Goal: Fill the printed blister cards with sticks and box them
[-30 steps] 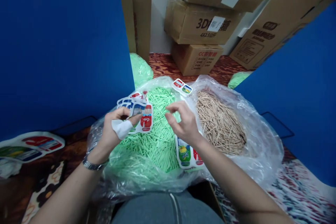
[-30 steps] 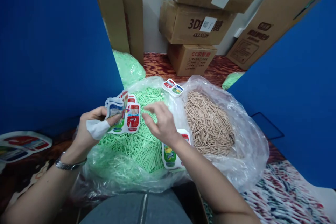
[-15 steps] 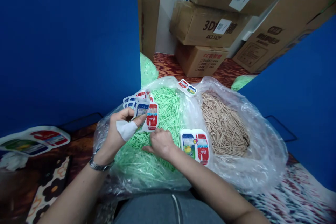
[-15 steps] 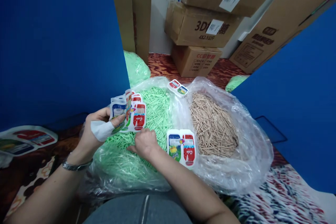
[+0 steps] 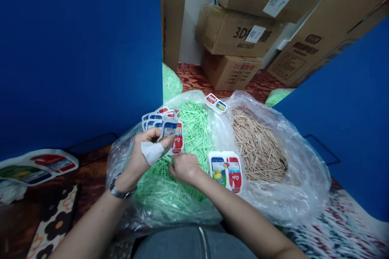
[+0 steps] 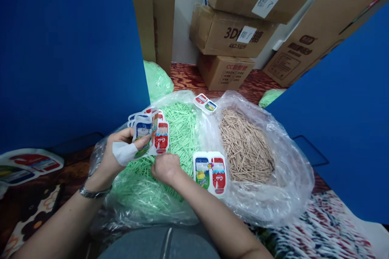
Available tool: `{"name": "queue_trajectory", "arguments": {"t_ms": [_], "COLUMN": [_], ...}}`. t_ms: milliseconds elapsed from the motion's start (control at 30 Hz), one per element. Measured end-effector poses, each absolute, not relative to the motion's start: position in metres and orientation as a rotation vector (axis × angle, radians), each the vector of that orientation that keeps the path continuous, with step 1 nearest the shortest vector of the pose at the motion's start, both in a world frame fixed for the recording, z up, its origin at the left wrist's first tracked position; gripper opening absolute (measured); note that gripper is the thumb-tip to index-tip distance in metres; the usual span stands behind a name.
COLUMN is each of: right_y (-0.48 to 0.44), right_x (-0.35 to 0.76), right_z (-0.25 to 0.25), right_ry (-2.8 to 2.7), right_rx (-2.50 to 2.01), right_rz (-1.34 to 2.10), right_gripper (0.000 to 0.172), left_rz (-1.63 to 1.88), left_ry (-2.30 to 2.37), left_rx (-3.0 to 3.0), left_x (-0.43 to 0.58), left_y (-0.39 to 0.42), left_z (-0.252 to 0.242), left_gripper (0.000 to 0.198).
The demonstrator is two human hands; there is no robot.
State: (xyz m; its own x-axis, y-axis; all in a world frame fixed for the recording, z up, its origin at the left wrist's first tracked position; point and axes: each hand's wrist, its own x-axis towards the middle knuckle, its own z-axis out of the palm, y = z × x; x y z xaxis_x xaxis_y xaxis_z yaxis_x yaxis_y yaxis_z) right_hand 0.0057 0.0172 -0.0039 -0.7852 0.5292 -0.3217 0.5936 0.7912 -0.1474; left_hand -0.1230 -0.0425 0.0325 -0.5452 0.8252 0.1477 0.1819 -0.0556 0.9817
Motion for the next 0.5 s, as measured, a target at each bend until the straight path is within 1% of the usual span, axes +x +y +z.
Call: {"name": "queue_trajectory", "arguments": {"t_ms": [167, 300, 400, 500], "right_y": [0.037, 0.058, 0.070, 0.080], "right_x": [0.021, 0.040, 0.052, 0.060], "right_z": [0.016, 0.029, 0.037, 0.037], "right_ry": [2.683, 2.694, 2.678, 2.673], "right_rx": [0.773, 0.614, 0.548, 0.522], "right_rz": [-0.335, -0.334, -0.305, -0.276], "right_gripper": [0.035, 0.030, 0.024, 0.022], "left_rz": [1.723, 1.731, 1.723, 1.719], "left_ry": [1.670, 1.681, 1.695, 1.677], "left_rx": [1.046, 1.032, 1.032, 1.019], "left_x": [-0.127, -0.129, -0.128, -0.125], "left_y": [-0.041, -0.040, -0.037, -0.034], "left_z": [0.032, 0.033, 0.035, 0.036], "left_gripper": [0.028, 0.024, 0.029, 0.032]}}
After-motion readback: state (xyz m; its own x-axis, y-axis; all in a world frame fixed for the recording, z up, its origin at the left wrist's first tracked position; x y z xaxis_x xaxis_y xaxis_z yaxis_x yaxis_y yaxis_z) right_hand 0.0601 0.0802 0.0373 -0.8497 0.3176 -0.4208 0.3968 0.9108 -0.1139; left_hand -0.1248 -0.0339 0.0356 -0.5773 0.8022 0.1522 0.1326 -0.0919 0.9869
